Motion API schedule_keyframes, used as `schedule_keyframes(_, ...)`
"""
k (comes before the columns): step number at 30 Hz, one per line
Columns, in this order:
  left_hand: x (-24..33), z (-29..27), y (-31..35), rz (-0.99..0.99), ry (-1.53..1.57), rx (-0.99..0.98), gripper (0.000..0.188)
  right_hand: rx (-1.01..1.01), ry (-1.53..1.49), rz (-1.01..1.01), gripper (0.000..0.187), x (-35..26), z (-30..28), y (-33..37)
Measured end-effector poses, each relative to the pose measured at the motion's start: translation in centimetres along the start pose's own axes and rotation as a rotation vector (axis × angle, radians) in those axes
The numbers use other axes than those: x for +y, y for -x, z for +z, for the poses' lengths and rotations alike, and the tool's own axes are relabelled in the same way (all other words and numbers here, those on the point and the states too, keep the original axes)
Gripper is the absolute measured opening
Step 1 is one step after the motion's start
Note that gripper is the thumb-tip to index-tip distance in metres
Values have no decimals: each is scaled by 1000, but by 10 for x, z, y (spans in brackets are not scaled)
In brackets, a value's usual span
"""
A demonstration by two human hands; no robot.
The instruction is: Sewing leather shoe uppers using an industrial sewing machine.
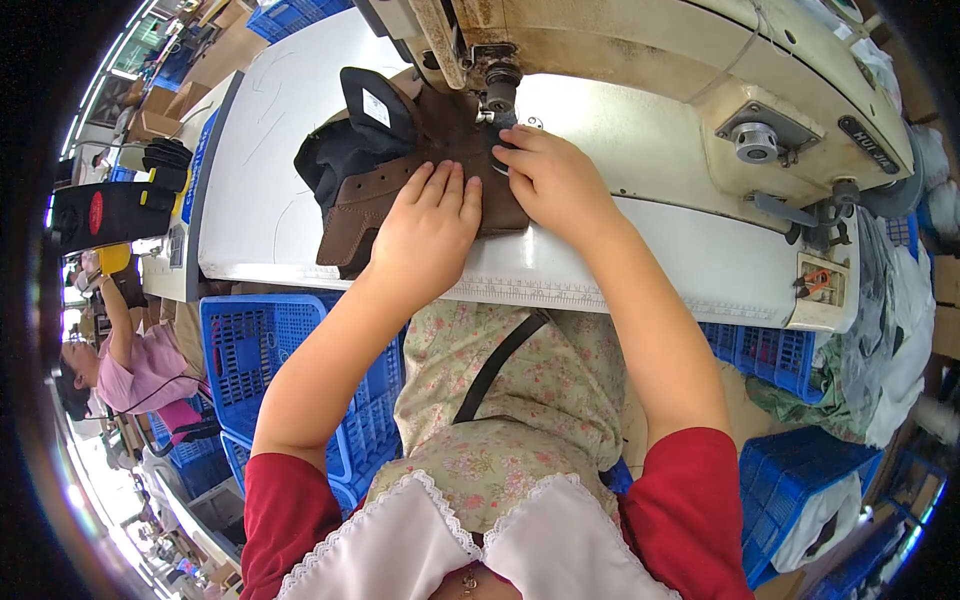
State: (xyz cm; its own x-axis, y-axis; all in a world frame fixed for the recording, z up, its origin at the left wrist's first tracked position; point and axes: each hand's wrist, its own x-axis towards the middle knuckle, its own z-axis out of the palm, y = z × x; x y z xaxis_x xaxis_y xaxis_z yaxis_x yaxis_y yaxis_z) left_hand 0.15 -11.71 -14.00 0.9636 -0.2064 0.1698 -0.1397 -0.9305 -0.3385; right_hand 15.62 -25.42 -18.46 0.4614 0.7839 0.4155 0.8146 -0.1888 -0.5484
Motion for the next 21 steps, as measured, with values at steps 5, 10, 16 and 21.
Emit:
schedule_keyframes(5,0,3,-1,-17,37,45,45,-30,-106,25,26,8,-9,1)
schedule_keyframes(10,3,-1,-1,-35,63,37,38,-75,-193,35,27,14,-13,-2)
schedule_keyframes(16,4,-3,1,-19,82,20,40,-93,-164,-14,36,17,-16,-3)
schedule_keyframes(21,-1,-5,3,9,107,10,45,-103,-134,-33,39,19,-12,-2)
